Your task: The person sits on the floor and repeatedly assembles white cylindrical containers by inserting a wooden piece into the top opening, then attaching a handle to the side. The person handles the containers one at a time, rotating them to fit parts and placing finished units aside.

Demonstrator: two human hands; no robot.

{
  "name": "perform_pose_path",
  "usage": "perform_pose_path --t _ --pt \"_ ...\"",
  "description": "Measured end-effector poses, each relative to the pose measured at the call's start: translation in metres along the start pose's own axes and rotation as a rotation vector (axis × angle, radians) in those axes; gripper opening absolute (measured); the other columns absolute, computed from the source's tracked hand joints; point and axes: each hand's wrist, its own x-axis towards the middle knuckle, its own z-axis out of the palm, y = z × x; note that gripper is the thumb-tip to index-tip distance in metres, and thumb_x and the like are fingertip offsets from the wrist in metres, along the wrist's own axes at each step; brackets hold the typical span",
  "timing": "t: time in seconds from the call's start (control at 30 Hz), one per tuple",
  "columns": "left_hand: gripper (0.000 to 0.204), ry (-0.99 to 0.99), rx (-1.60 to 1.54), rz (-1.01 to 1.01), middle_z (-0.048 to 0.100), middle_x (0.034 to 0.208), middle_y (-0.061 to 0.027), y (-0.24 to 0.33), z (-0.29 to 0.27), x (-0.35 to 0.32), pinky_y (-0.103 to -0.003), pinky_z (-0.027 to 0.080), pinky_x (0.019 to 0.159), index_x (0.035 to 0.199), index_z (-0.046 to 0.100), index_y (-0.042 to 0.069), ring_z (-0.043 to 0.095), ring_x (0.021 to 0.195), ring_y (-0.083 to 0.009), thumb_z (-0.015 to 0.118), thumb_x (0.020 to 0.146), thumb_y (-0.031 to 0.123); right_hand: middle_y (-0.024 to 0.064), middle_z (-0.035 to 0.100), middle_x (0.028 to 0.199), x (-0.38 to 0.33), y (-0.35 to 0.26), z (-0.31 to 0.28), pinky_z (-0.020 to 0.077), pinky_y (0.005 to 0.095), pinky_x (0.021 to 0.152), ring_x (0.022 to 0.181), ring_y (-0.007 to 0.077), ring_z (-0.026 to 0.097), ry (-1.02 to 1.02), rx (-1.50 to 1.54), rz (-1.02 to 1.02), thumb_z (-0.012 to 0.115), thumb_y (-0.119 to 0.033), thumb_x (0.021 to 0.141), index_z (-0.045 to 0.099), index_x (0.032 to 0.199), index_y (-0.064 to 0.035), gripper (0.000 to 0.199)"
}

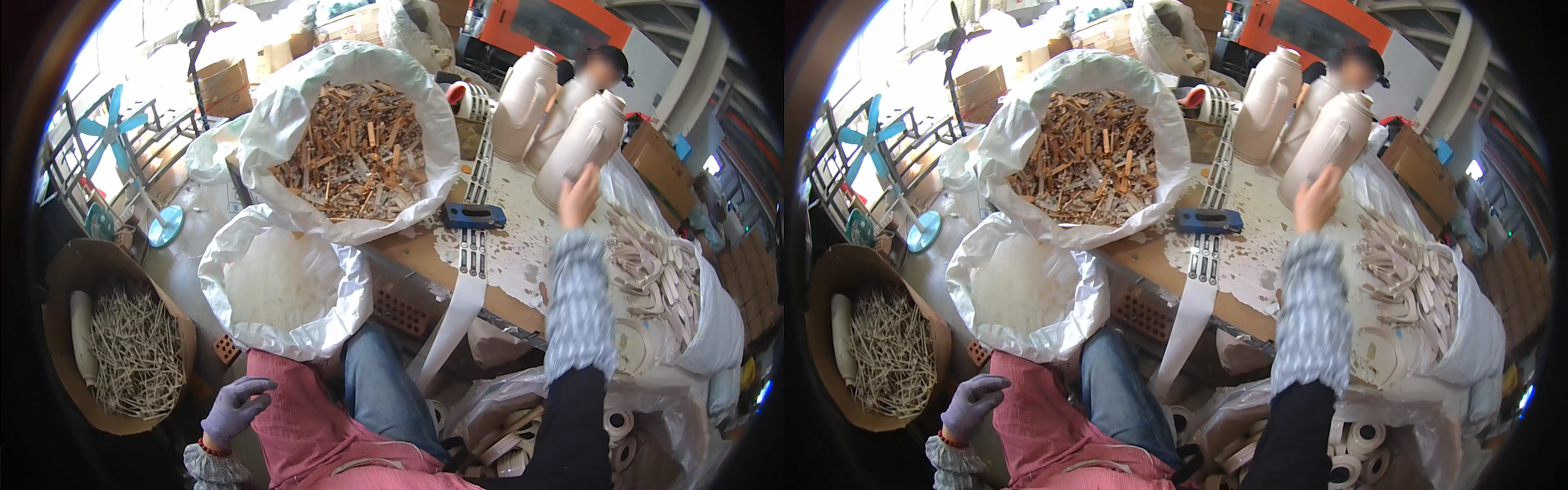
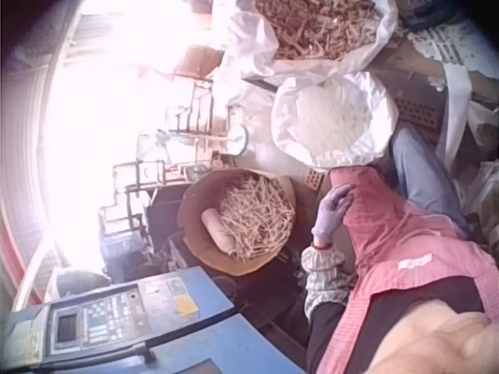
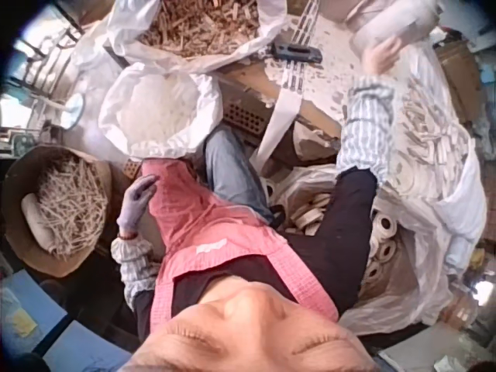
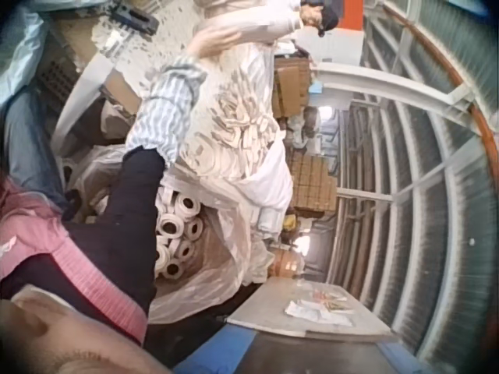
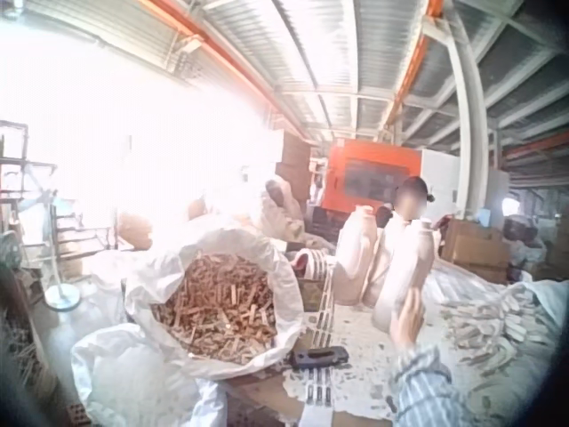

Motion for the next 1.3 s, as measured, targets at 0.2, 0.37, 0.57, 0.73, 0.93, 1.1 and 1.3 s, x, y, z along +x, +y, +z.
perform_pose_path --t 0.2,0.37,0.57,0.73,0.93,1.1,1.3 --pt "0.024 0.622 -0.147 -0.097 0.068 0.108 -0.0068 -0.188 -0.055 -0.071 -0.026 0.049 0.089 0.113 0.066 0.000 0.063 0.100 -0.0126 0.060 0.090 -0.002 0.0139 0.067 0.108 -0.167 -0.101 -0.006 0.0452 0.0433 0.094 0.106 0.0328 0.059 -0.543 0.666 -0.318 0.066 -0.010 0.081 0.069 0.104 -0.0042 0.024" --pt "0.022 1.229 -0.041 -0.692 0.071 0.105 -0.0079 -0.379 -0.037 -0.296 -0.030 0.050 0.090 0.109 0.070 0.002 0.065 0.097 -0.0162 0.064 0.091 0.013 0.0123 0.065 0.110 -0.155 -0.067 -0.003 0.0460 0.0364 0.094 0.105 0.0259 0.060 -0.684 0.626 -0.214 0.054 -0.009 0.089 0.065 0.114 -0.0036 0.028" --pt "0.027 0.731 0.399 -1.791 0.066 0.111 -0.0171 -0.442 0.132 -0.602 -0.047 0.052 0.091 0.105 0.069 0.009 0.065 0.102 -0.0342 0.062 0.081 0.019 0.0148 0.065 0.115 -0.173 -0.016 0.029 0.0460 0.0371 0.091 0.106 0.0302 0.061 -0.832 0.354 -0.352 0.051 -0.021 0.100 0.059 0.119 -0.0037 0.027" --pt "0.064 1.071 0.400 -1.678 0.045 0.139 -0.0124 -0.399 0.154 -0.497 -0.048 0.047 0.097 0.137 0.045 0.021 0.050 0.123 -0.0342 0.069 0.078 0.029 0.0128 0.065 0.103 -0.138 -0.062 -0.031 0.0449 0.0400 0.087 0.097 0.0313 0.060 -0.469 0.154 -0.639 0.056 -0.018 0.097 0.061 0.109 -0.0038 0.020" --pt "0.065 0.926 0.649 -1.056 0.036 0.149 -0.0177 -0.476 0.016 -0.454 -0.047 0.035 0.109 0.142 0.040 0.016 0.039 0.133 -0.0381 0.063 0.082 0.026 0.0114 0.062 0.099 -0.143 -0.139 -0.067 0.0437 0.0390 0.087 0.095 0.0284 0.057 -0.429 0.401 -0.800 0.060 -0.009 0.091 0.062 0.105 -0.0036 0.015" --pt "0.068 0.267 0.674 -1.526 0.041 0.145 -0.0169 -0.508 0.024 -0.492 -0.044 0.039 0.104 0.141 0.043 0.014 0.042 0.130 -0.0358 0.068 0.081 0.036 0.0085 0.059 0.102 -0.155 -0.187 -0.142 0.0436 0.0339 0.084 0.100 0.0242 0.055 -0.548 0.573 -0.561 0.059 0.000 0.089 0.057 0.097 -0.0034 0.009" --pt "0.054 -0.324 0.748 -1.574 0.054 0.132 -0.0122 -0.312 0.052 -0.452 -0.041 0.044 0.097 0.130 0.056 0.013 0.052 0.120 -0.0296 0.066 0.082 0.037 -0.0026 0.057 0.100 -0.198 -0.165 -0.125 0.0436 0.0227 0.075 0.087 0.0075 0.053 -0.782 0.829 -0.293 0.060 -0.004 0.093 0.059 0.101 -0.0059 0.008"
